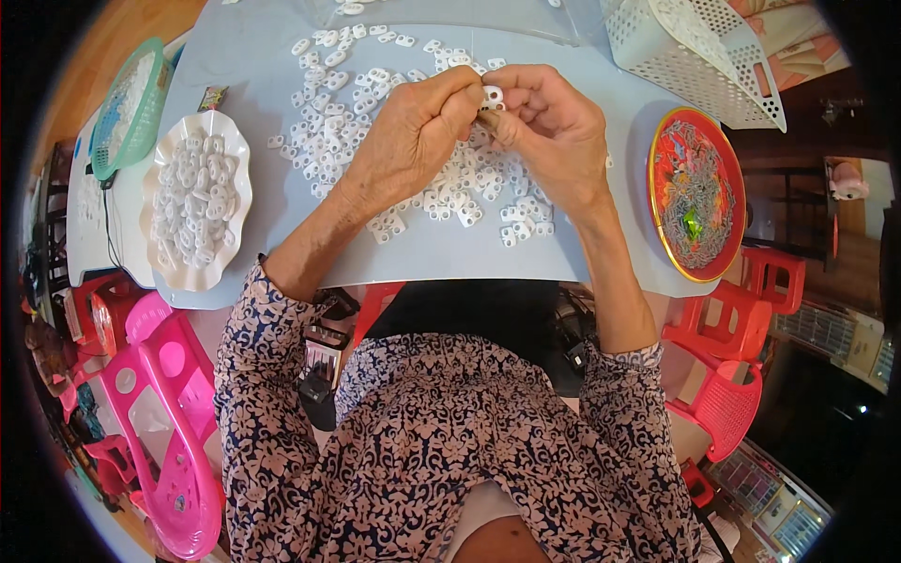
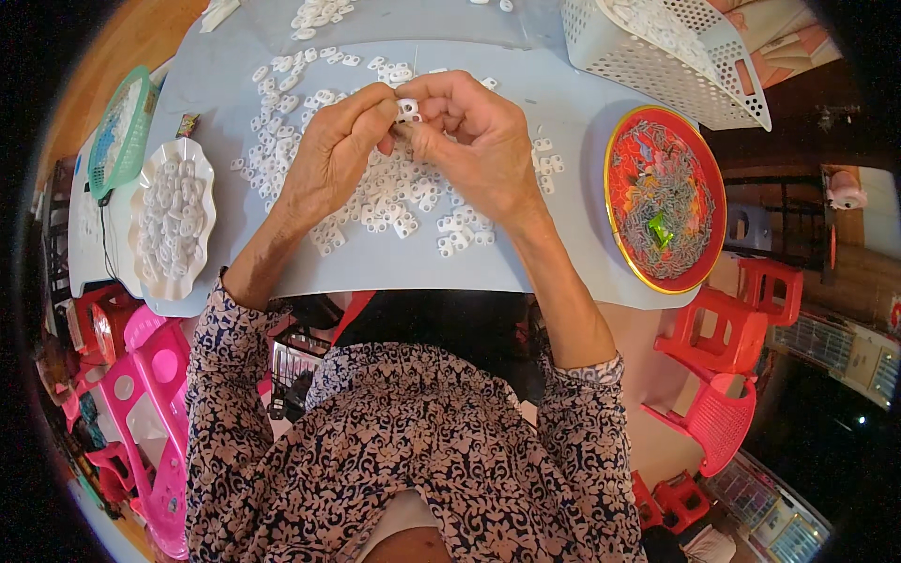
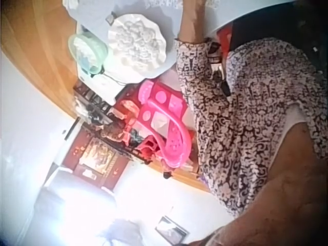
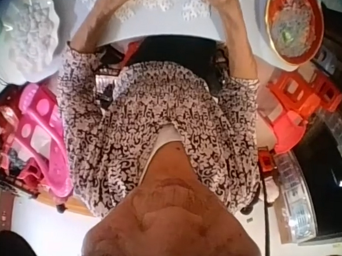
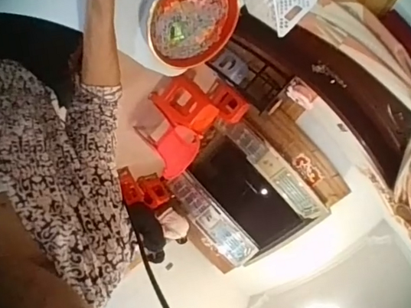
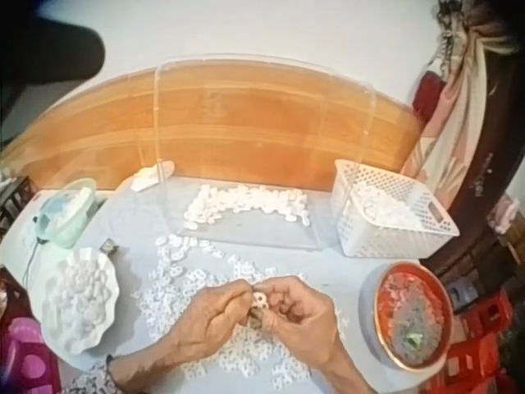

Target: Assembling small white plastic clips into chains by hand.

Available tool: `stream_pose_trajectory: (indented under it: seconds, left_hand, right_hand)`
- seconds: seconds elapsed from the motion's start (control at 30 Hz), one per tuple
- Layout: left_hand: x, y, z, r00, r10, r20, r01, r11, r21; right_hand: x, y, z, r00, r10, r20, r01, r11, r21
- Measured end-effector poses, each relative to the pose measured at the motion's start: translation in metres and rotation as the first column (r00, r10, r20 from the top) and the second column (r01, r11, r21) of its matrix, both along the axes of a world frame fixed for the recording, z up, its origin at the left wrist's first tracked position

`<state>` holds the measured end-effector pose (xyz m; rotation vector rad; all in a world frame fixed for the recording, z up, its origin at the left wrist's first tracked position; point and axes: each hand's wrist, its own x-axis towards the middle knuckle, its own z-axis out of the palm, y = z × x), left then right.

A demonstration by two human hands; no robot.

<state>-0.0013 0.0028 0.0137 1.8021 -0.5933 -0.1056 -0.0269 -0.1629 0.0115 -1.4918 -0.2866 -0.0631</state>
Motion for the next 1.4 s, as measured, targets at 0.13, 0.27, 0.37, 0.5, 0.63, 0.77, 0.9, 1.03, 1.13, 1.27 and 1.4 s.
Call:
stream_pose_trajectory:
  seconds: [0.13, 0.27, 0.37, 0.5, 0.63, 0.77, 0.9, 1.03, 1.13, 1.27, 1.4]
  left_hand:
    - [-0.0012, -0.0026, -0.0014, 1.000, 0.020, -0.003, -0.020, 0.999, -0.029]
    - [-0.0032, -0.0047, -0.0027, 0.999, 0.047, -0.009, -0.048, 0.997, -0.056]
    - [-0.0051, -0.0067, -0.0024, 0.997, 0.074, -0.007, -0.074, 0.993, -0.090]
    - [-0.0052, -0.0075, -0.0022, 0.991, 0.092, -0.093, -0.103, 0.987, -0.126]
    - [-0.0049, -0.0072, 0.0025, 0.992, 0.097, -0.075, -0.104, 0.990, -0.098]
    - [-0.0038, -0.0055, 0.0008, 0.994, 0.087, -0.065, -0.091, 0.994, -0.063]
    - [-0.0017, -0.0047, -0.0009, 0.998, 0.050, -0.042, -0.053, 0.997, -0.053]
    - [0.0002, -0.0025, -0.0012, 0.999, 0.019, -0.044, -0.020, 1.000, -0.010]
    - [-0.0005, -0.0022, 0.0007, 0.998, 0.009, -0.067, -0.010, 1.000, -0.003]
    - [-0.0006, -0.0037, -0.0016, 0.992, 0.024, -0.121, -0.032, 0.997, -0.067]
    - [-0.0026, -0.0044, -0.0050, 0.989, 0.018, -0.146, -0.037, 0.991, -0.129]
  right_hand:
    - [0.0001, -0.0010, -0.0007, 1.000, 0.010, -0.003, -0.010, 1.000, -0.006]
    - [0.0005, -0.0007, -0.0014, 1.000, 0.010, -0.013, -0.010, 1.000, -0.010]
    - [0.0000, 0.0026, 0.0002, 1.000, 0.006, -0.029, -0.006, 1.000, -0.014]
    - [-0.0011, 0.0031, 0.0008, 0.999, -0.002, -0.045, 0.001, 1.000, -0.021]
    - [-0.0007, -0.0002, 0.0017, 0.999, -0.012, -0.037, 0.013, 1.000, 0.025]
    - [-0.0005, 0.0012, 0.0019, 0.999, -0.012, -0.041, 0.012, 1.000, -0.003]
    - [-0.0008, 0.0010, 0.0023, 0.999, -0.027, -0.034, 0.026, 0.999, -0.031]
    - [-0.0004, 0.0003, 0.0007, 0.999, -0.024, -0.027, 0.023, 0.999, -0.031]
    - [-0.0002, 0.0010, -0.0006, 0.999, -0.019, -0.045, 0.018, 0.999, -0.027]
    - [-0.0002, 0.0045, -0.0031, 0.999, -0.037, -0.012, 0.037, 0.999, -0.030]
    - [0.0026, 0.0035, -0.0057, 0.971, -0.088, 0.222, 0.142, 0.959, -0.245]
